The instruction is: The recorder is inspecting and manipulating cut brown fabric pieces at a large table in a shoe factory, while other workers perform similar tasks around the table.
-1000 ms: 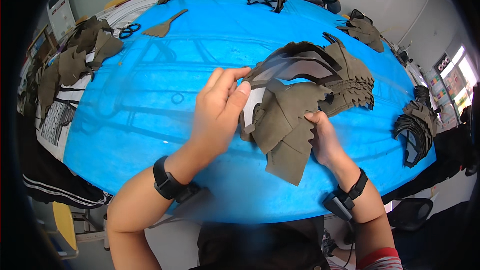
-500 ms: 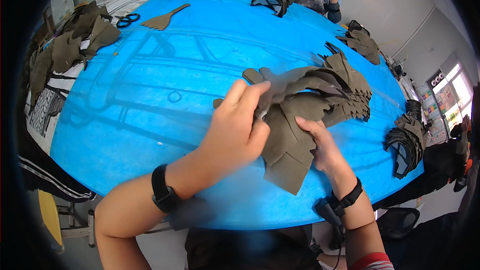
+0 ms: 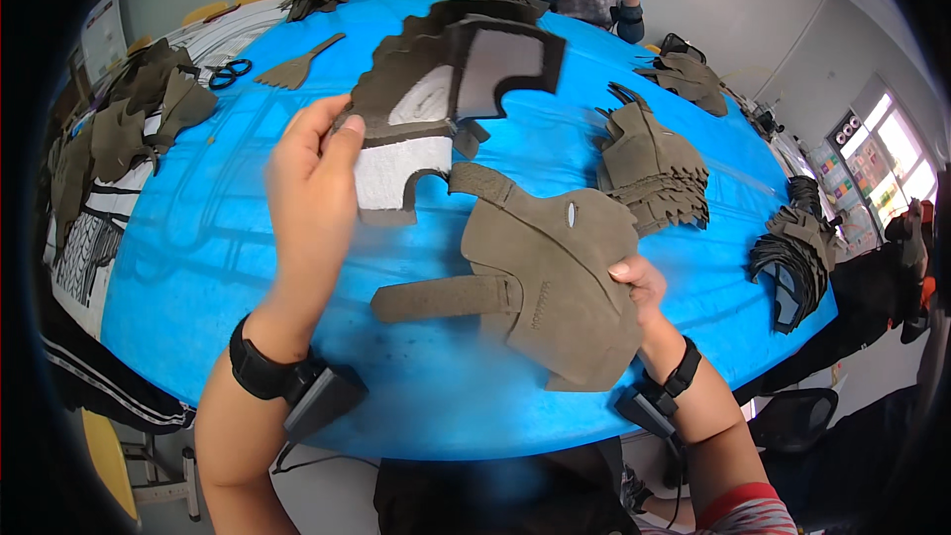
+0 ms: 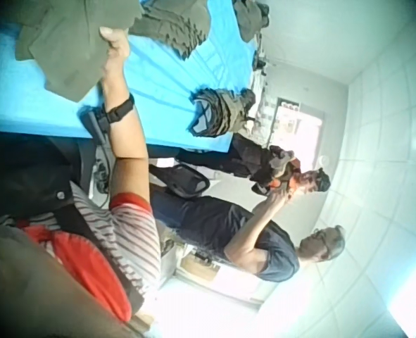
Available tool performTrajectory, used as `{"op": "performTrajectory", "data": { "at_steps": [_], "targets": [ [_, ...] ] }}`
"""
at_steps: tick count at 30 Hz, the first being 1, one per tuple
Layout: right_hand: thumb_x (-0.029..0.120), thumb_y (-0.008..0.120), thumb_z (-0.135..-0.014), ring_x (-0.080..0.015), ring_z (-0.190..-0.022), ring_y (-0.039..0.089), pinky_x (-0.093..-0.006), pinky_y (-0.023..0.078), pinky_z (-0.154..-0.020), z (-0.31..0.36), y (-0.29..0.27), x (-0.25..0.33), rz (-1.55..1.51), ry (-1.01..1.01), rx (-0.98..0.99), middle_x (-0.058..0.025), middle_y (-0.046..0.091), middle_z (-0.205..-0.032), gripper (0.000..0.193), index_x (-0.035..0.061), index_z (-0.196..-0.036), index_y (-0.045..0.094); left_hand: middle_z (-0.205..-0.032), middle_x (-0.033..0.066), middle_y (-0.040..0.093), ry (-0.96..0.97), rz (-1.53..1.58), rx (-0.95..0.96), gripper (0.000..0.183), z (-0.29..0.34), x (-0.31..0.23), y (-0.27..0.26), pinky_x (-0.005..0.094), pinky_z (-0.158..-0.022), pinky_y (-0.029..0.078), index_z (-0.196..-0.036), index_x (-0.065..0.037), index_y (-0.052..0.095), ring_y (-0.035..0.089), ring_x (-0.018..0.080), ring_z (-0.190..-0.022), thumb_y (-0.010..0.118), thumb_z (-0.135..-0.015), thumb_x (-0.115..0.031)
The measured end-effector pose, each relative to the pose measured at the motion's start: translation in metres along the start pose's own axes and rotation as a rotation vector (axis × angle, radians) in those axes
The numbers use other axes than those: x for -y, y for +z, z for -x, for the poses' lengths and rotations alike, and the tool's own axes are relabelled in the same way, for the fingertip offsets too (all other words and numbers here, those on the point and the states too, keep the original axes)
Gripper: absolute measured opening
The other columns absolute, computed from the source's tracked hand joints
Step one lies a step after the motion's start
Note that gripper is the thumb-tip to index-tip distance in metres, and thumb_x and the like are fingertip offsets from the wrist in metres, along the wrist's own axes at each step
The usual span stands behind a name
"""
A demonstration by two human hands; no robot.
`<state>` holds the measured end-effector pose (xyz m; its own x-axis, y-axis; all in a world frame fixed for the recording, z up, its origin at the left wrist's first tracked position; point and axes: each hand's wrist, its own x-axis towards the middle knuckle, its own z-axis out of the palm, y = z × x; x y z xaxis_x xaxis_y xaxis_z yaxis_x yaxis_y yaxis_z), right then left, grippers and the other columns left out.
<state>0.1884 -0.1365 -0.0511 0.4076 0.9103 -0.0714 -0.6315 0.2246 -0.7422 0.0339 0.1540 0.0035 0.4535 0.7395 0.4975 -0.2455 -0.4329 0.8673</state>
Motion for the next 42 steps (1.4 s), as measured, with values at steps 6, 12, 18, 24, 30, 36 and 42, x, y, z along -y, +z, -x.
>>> {"op": "performTrajectory", "data": {
  "at_steps": [6, 12, 18, 24, 30, 36, 42],
  "targets": [
    [0.014, 0.051, -0.083, -0.0337, -0.114, 0.061, -0.0457, 0.048, -0.101, -0.003, 0.004, 0.001, -0.120, 0.016, 0.168, -0.0192, 0.059, -0.130, 0.056, -0.0031, -0.136, 0.048, -0.104, 0.0038, 0.065, 0.061, -0.103, -0.072, 0.032, -0.011, 0.008, -0.005, 0.0226, -0.079, 0.045, -0.121, 0.006, 0.061, 0.056, 0.0079, -0.090, 0.060, -0.096, -0.013],
    [0.011, 0.050, -0.083, -0.0333, -0.122, 0.056, -0.0461, 0.045, -0.104, -0.001, 0.007, -0.001, -0.004, -0.072, 0.139, -0.0184, 0.053, -0.136, 0.061, 0.0008, -0.142, 0.040, -0.087, 0.0110, 0.058, 0.541, -0.517, -0.218, 0.020, -0.013, -0.019, -0.007, 0.0329, -0.068, 0.046, -0.107, -0.002, 0.067, 0.058, 0.0246, -0.079, 0.057, -0.090, -0.007],
    [0.012, 0.050, -0.083, -0.0312, -0.124, 0.053, -0.0439, 0.042, -0.106, -0.002, 0.018, 0.000, 0.152, -0.151, 0.094, -0.0164, 0.051, -0.136, 0.062, 0.0021, -0.143, 0.038, -0.079, 0.0128, 0.054, 0.805, -0.790, 0.242, 0.016, 0.005, -0.014, 0.000, 0.0400, -0.061, 0.044, -0.094, -0.003, 0.066, 0.057, 0.0316, -0.070, 0.059, -0.080, 0.000],
    [0.014, 0.053, -0.081, -0.0261, -0.119, 0.054, -0.0376, 0.040, -0.105, -0.003, 0.007, -0.011, 0.443, -0.433, -0.090, -0.0141, 0.053, -0.131, 0.056, 0.0007, -0.135, 0.044, -0.085, 0.0127, 0.060, 0.469, -0.438, 0.460, 0.015, 0.032, -0.041, 0.019, 0.0362, -0.067, 0.046, -0.099, -0.001, 0.065, 0.059, 0.0270, -0.073, 0.056, -0.088, -0.002],
    [0.019, 0.056, -0.078, -0.0290, -0.118, 0.057, -0.0402, 0.045, -0.102, 0.000, 0.048, -0.003, 0.572, -0.394, -0.097, -0.0176, 0.054, -0.130, 0.063, -0.0015, -0.136, 0.042, -0.088, 0.0098, 0.067, 0.397, -0.284, 0.507, 0.027, 0.070, -0.038, 0.033, 0.0301, -0.065, 0.048, -0.124, -0.001, 0.050, 0.060, 0.0181, -0.070, 0.054, -0.097, -0.006],
    [0.017, 0.054, -0.081, -0.0169, -0.090, 0.060, -0.0299, 0.047, -0.079, -0.003, 0.059, -0.011, 0.636, -0.508, -0.201, -0.0096, 0.065, -0.101, 0.036, -0.0038, -0.111, 0.058, -0.084, 0.0060, 0.069, 0.087, -0.116, 0.698, 0.025, 0.076, -0.040, 0.034, 0.0220, -0.053, 0.044, -0.119, 0.002, 0.046, 0.056, 0.0079, -0.058, 0.056, -0.096, 0.000],
    [0.017, 0.055, -0.086, -0.0129, -0.079, 0.060, -0.0271, 0.045, -0.069, -0.009, 0.054, -0.015, 0.658, -0.384, -0.204, -0.0056, 0.066, -0.087, 0.026, -0.0031, -0.100, 0.062, -0.072, 0.0057, 0.064, 0.182, -0.095, 0.670, 0.020, 0.076, -0.039, 0.036, 0.0289, -0.051, 0.045, -0.100, -0.002, 0.069, 0.057, 0.0155, -0.055, 0.075, -0.083, -0.008]
  ]
}}
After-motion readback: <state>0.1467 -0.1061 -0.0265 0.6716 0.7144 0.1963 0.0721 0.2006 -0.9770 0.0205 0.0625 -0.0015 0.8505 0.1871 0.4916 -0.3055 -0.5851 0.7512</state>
